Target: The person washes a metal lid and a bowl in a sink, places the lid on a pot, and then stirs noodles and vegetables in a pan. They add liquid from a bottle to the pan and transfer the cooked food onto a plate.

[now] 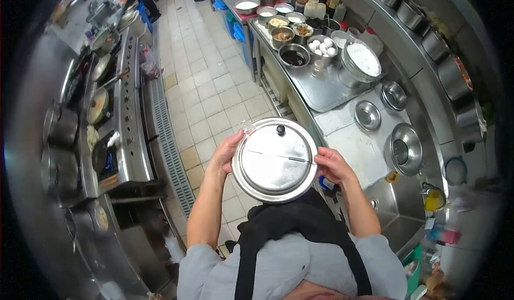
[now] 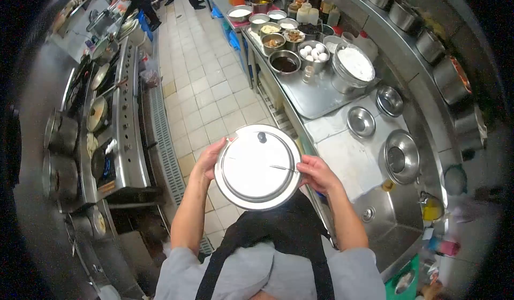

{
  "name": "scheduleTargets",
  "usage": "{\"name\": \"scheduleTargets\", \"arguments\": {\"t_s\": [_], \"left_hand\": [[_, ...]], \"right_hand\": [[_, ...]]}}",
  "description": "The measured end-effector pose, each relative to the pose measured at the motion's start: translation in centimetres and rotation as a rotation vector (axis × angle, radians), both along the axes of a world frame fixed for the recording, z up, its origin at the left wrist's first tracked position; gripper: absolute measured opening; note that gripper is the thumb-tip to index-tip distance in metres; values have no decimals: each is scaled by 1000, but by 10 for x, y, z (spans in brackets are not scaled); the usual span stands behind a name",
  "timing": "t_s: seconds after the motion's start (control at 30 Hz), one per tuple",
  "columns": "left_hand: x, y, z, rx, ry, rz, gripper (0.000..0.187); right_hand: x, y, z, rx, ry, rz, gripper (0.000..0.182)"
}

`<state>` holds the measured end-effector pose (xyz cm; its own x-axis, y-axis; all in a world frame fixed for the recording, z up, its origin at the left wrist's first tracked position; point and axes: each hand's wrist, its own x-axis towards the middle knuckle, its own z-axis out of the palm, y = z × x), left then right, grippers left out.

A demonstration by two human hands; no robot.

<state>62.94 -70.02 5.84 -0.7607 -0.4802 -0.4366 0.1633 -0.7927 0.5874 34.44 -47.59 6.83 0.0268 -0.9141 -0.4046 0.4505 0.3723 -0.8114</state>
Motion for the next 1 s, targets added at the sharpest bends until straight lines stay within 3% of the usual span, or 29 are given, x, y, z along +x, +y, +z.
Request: {"name": "scheduleTargets", "arguments": {"t_s": [0.07,0.27,0.33,0.37,0.47,0.5,0.63,0.7,0.8,0.9,1.0], "left_hand": [[-20,-40,-9,291,92,54,46],[-73,-154,24,30,75,182,64],[-86,-192,16,-13,-3,363,73],[-86,-213,2,64,-8,486,69],[-100,-215,65,42,201,611,60],[-98,-217,72,90,219,664,50],[-85,-256,48,-38,243,627,40],[-87,-291,42,-159,-50,758,37],[-78,-353,32,-176,13,714,39],[-72,-424,25,-179,47,670,36],[-65,-509,20,-191,109,547,35]], "right_hand": [[-2,-29,-4,-138,-182,-103,32],[-23,-151,-13,-227,-437,-352,30],[-36,-206,-11,-188,-469,-391,28],[-47,-234,-22,-195,-508,-316,25],[-59,-320,-7,-239,-561,-244,23],[-63,-348,-21,-289,-581,-194,22],[-54,-436,-2,-245,-413,-60,25],[-47,-471,-14,-245,-422,-16,26],[-45,-527,-24,-244,-382,36,33],[-49,-579,-33,-133,-55,136,43],[-51,-623,-19,-76,-166,-82,49]]}}
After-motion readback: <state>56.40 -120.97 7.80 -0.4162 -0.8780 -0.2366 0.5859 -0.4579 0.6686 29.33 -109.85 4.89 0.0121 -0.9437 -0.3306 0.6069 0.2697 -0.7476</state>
